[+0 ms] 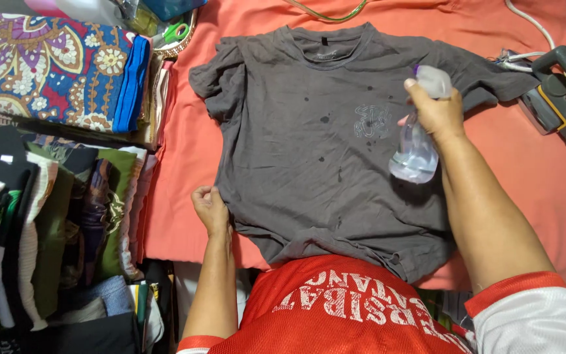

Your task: Spraying water and ironing a gray t-shirt.

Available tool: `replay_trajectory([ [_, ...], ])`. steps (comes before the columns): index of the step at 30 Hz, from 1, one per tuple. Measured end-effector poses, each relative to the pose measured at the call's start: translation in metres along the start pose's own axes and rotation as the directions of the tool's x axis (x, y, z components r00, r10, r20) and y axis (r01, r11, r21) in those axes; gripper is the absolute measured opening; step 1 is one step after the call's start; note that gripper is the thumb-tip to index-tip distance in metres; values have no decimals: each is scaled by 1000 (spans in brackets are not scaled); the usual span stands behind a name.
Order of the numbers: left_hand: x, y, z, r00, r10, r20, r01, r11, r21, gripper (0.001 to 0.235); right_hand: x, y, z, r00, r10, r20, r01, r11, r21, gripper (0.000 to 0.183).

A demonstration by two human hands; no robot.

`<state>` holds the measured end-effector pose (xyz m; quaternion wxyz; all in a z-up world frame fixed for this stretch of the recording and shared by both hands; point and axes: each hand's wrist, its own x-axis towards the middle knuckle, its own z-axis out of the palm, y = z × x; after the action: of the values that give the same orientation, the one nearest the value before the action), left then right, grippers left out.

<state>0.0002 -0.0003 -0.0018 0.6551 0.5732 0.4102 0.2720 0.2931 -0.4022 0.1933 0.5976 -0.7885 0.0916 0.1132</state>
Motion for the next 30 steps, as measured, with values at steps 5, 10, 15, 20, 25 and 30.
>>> replay_trajectory([
  [5, 4, 32, 11, 995, -56, 79, 52, 997, 51, 28, 6, -19, 8, 991, 74, 108, -78, 996, 34, 34],
  [10, 21, 62, 25, 976, -40, 215, -38, 938, 344, 28, 0, -36, 51, 973, 35, 229, -24, 998, -53, 34],
  [15, 47, 66, 28, 990, -78, 115, -12, 780, 626, 16, -8, -41, 100, 939, 55, 339, -10, 991, -133, 36],
  [20, 61, 63, 46, 967, 148, 209, -256, 585, 769, 18, -14, -51, 146, 891, 80, 447, -10, 987, -159, 39],
  [25, 85, 74, 98, 939, 257, 231, -344, 748, 568, 29, -17, -38, 191, 838, -282, 467, 476, 796, -374, 46],
  [30, 141, 40, 132, 990, -7, 140, -35, 955, 296, 30, -11, -38, 219, 827, -226, 515, 452, 812, -369, 46],
])
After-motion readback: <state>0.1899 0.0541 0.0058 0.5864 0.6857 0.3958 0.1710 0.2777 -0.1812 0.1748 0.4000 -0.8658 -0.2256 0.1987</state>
